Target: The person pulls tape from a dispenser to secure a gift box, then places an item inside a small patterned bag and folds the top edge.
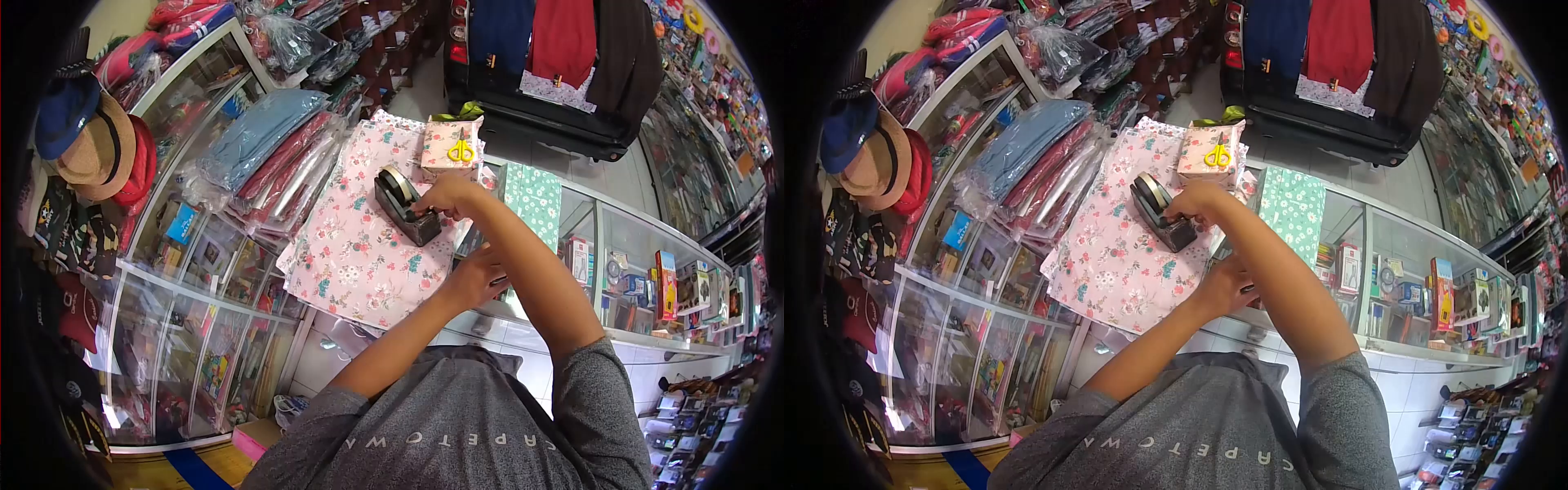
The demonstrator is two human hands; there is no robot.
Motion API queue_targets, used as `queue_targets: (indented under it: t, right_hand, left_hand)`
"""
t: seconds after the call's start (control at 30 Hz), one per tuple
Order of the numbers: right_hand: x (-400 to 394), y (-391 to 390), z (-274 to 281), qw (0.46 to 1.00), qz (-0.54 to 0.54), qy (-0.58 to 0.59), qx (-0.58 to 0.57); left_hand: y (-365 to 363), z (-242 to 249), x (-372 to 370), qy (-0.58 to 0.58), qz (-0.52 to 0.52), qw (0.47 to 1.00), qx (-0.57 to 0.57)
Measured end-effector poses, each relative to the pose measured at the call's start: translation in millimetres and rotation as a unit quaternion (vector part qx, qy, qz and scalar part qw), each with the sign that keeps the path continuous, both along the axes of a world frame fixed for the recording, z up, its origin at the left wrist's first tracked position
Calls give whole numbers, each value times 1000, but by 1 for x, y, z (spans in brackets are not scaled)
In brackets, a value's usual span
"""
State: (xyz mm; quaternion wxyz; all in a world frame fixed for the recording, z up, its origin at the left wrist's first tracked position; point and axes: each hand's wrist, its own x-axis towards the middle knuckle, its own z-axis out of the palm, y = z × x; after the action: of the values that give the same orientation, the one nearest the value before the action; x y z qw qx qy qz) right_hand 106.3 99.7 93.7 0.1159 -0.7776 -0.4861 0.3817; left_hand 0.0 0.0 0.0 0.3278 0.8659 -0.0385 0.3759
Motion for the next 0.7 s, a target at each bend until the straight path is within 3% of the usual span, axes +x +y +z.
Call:
queue_targets:
  t: [0.07, 0.17, 0.37, 0.5, 0.7]
  right_hand:
    - [15, 1, -6, 989, -57, 126, -42]
    - [8, 13, -9, 977, -59, 191, -67]
    - [5, 5, -5, 965, -114, 230, -61]
    - [3, -10, 13, 928, -153, 336, -54]
    - [10, -16, 1, 919, -145, 361, -63]
  left_hand:
    - [-4, 6, 10, 7, 9, 1000, -8]
    - [5, 4, -5, -4, 6, 1000, -3]
    - [7, -14, 2, 55, -8, 998, -25]
    - [9, -16, 5, 15, -22, 999, -31]
    - [8, -18, 7, 21, -25, 998, -45]
